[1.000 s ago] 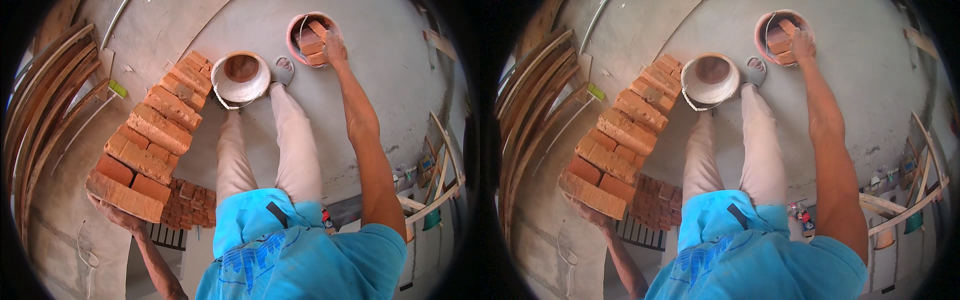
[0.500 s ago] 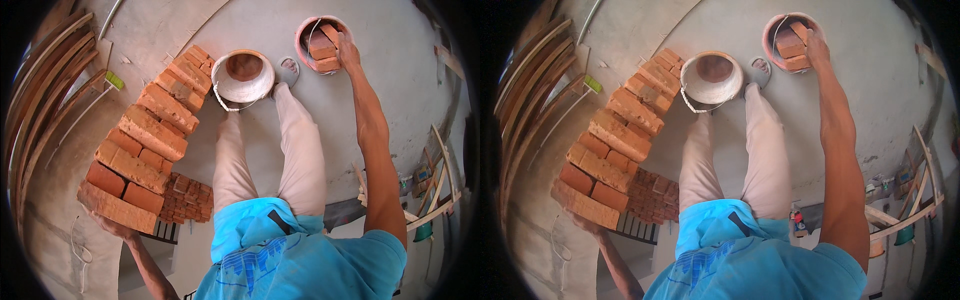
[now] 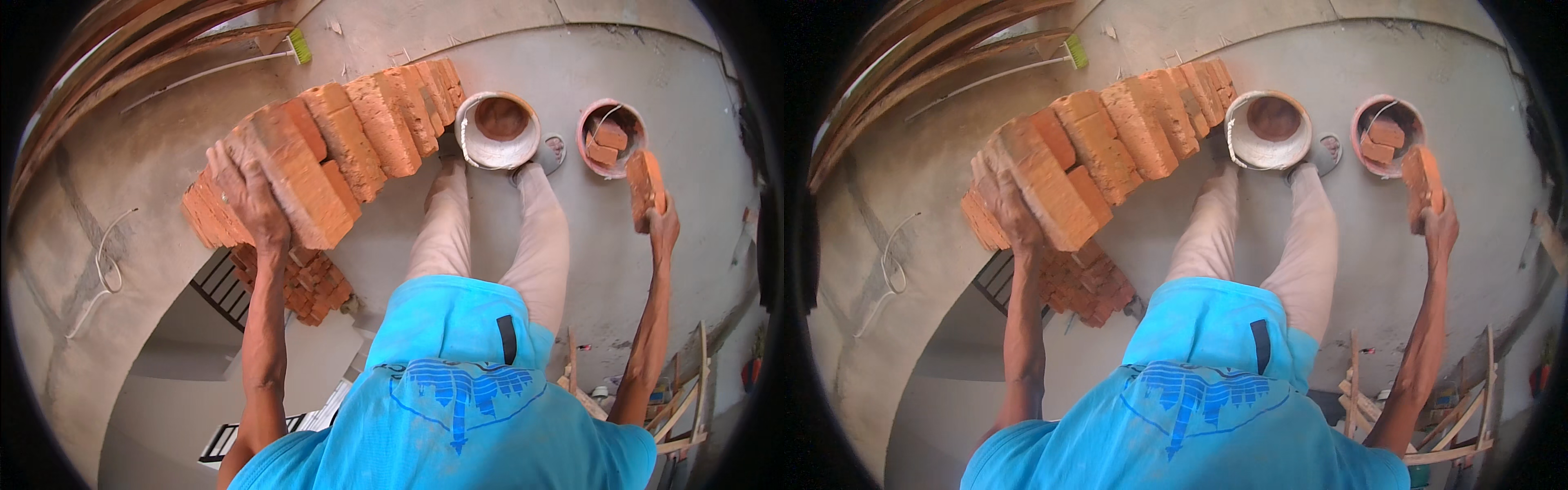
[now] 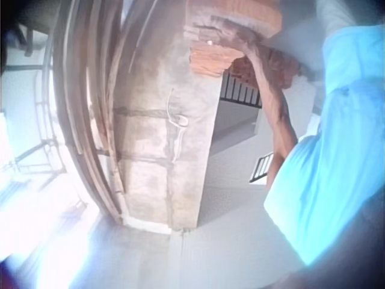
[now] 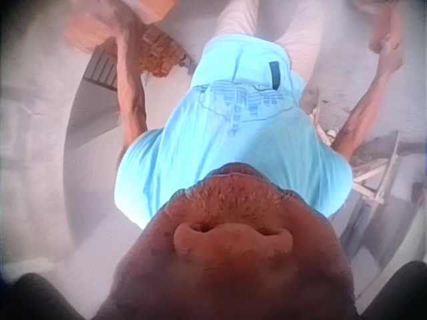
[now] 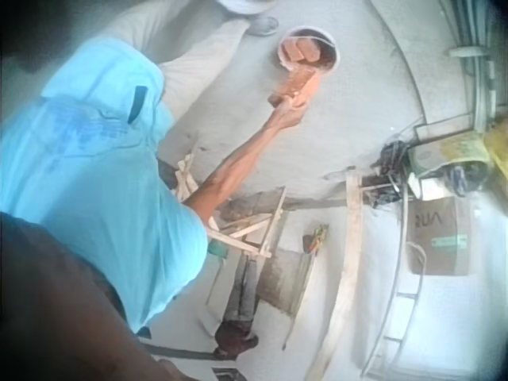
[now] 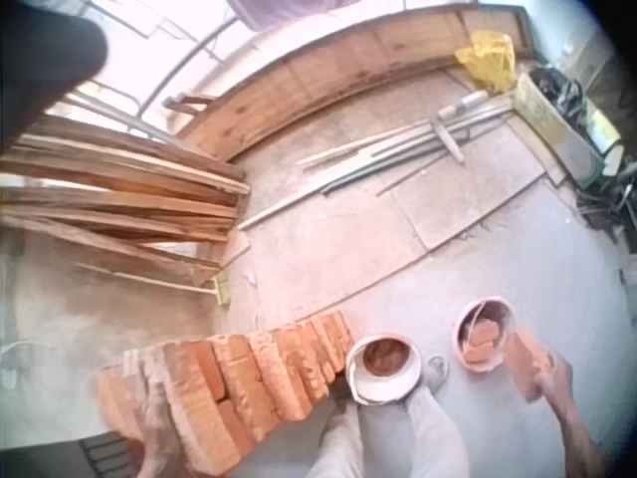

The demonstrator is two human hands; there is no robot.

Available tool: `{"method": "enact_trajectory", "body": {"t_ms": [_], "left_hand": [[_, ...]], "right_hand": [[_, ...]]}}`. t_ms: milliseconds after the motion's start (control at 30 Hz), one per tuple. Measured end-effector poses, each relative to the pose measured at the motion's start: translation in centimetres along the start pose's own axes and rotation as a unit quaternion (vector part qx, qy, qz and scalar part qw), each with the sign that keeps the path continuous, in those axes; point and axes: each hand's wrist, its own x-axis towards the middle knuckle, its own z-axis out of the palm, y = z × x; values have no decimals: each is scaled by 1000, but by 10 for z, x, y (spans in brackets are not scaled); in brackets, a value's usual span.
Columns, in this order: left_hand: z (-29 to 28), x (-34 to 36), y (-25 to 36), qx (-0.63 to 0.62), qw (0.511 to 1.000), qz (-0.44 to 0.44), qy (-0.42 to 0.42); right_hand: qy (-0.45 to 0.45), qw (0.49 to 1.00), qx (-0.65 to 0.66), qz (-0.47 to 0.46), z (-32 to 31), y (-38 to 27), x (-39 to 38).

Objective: The person picks up bricks from buckets and stacks them in a curved row, then applies a substance from a bucket to the top surface and sides of the stacked bricks.

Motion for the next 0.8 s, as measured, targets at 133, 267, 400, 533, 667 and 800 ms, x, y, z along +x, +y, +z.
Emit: {"method": "enact_trajectory", "body": {"t_ms": [133,267,400,533,667,800], "left_hand": [[-1,-5,-4,3,1000,1,16],[-1,-4,-7,27,999,16,32],[-2,-5,-8,61,996,19,62],[-4,-6,-12,-10,998,19,63],[-16,-8,-20,-111,993,8,38],[-30,-12,-37,-174,983,31,37]], "right_hand": [[-54,976,210,33,-38,-51,-63],[-105,923,368,35,-67,-132,-130],[-139,875,462,-49,-71,-189,-169],[-161,819,534,-133,-67,-270,-204],[-233,745,593,-200,-61,-344,-221],[-303,708,602,-209,-46,-398,-229]]}}
